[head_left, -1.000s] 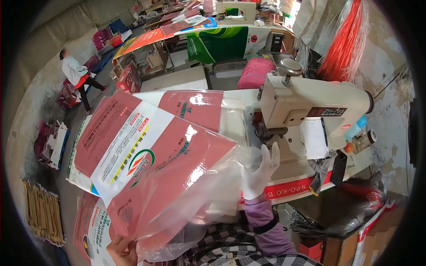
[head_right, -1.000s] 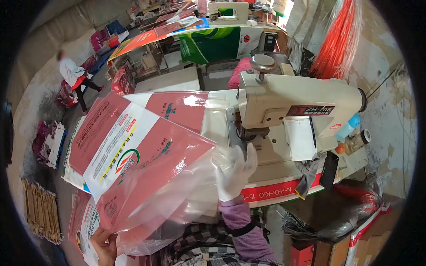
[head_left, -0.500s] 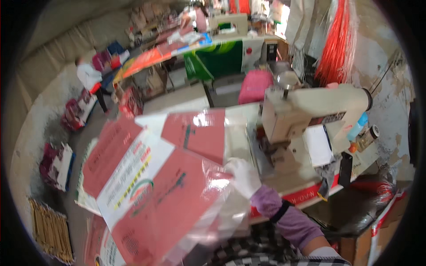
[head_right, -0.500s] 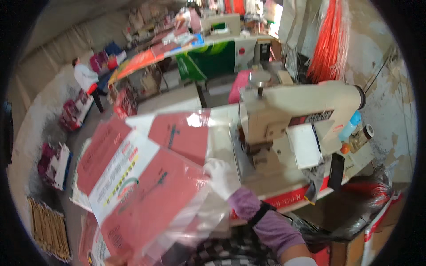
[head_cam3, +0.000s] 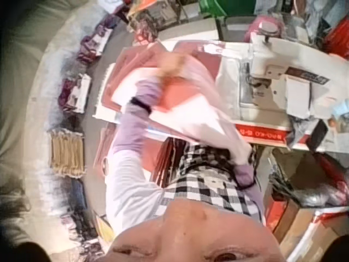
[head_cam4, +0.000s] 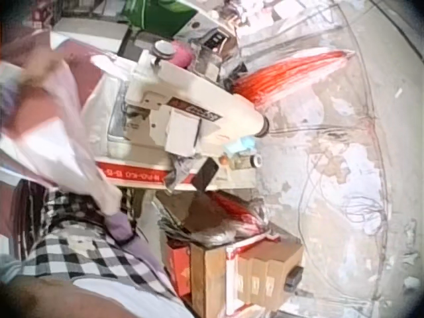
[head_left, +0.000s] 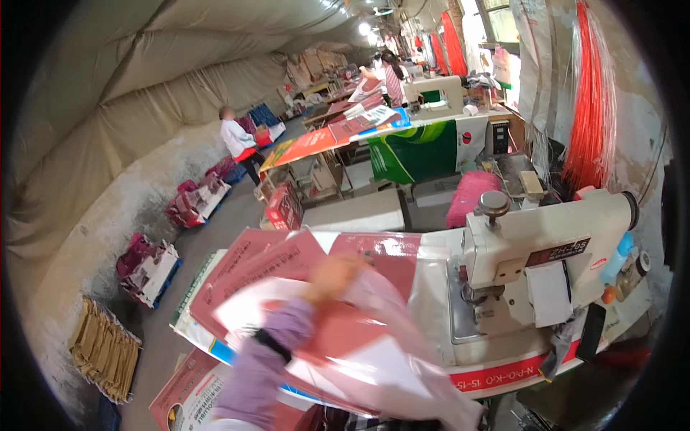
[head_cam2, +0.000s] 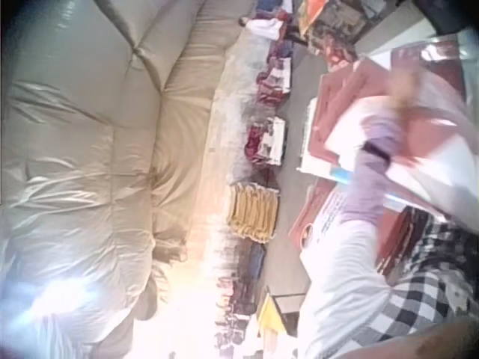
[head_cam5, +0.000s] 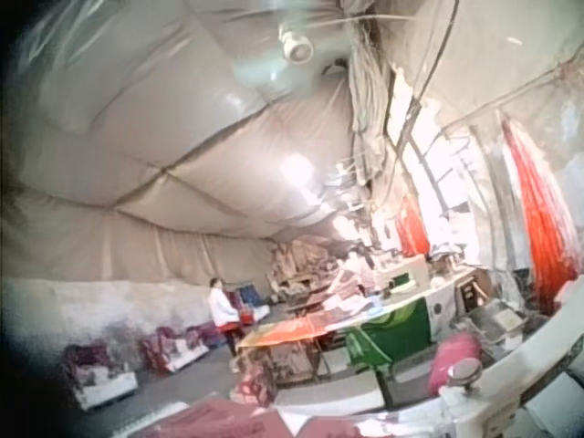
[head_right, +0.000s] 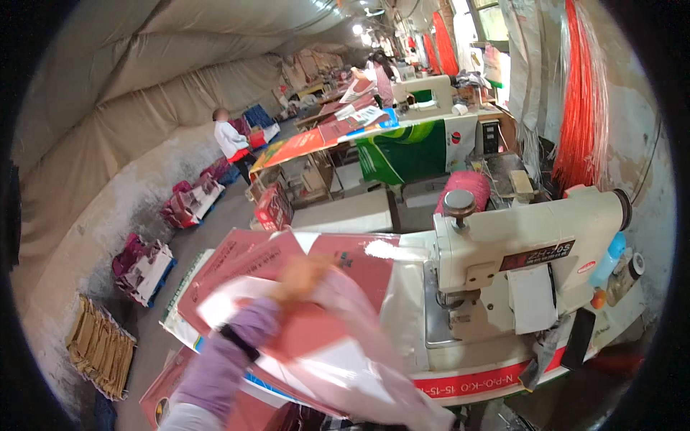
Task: Insert paper/cardboard packets into plastic bags and sew the edges closed using an industrial sewing machine.
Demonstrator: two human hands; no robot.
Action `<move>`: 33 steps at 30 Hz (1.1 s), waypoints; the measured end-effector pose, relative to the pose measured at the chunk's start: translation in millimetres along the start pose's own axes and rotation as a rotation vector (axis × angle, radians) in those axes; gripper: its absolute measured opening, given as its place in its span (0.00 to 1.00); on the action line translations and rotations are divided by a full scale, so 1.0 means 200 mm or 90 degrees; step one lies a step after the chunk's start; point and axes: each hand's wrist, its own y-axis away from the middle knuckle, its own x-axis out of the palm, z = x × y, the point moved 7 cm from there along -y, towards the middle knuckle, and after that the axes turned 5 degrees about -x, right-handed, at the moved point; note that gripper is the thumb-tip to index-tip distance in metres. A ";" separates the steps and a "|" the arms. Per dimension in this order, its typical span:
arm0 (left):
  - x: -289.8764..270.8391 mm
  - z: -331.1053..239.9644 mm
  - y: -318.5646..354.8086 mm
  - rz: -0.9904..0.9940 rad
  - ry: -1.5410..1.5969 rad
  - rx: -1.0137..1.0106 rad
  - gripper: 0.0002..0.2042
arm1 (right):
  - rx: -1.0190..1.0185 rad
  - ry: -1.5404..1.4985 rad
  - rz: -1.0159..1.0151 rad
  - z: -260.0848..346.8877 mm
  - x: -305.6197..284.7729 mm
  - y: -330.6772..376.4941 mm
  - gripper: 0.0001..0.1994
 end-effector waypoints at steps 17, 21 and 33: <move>0.70 -0.79 -0.35 0.112 0.094 0.289 0.17 | 0.625 -0.049 -0.141 -0.17 -0.12 0.31 0.19; 0.79 -0.81 -0.36 0.188 0.027 0.191 0.15 | 0.562 0.046 -0.008 -0.18 -0.19 -0.05 0.23; 0.09 -0.48 0.02 0.143 -0.474 0.427 0.13 | 0.437 0.287 -0.099 -0.85 -0.14 -0.94 0.16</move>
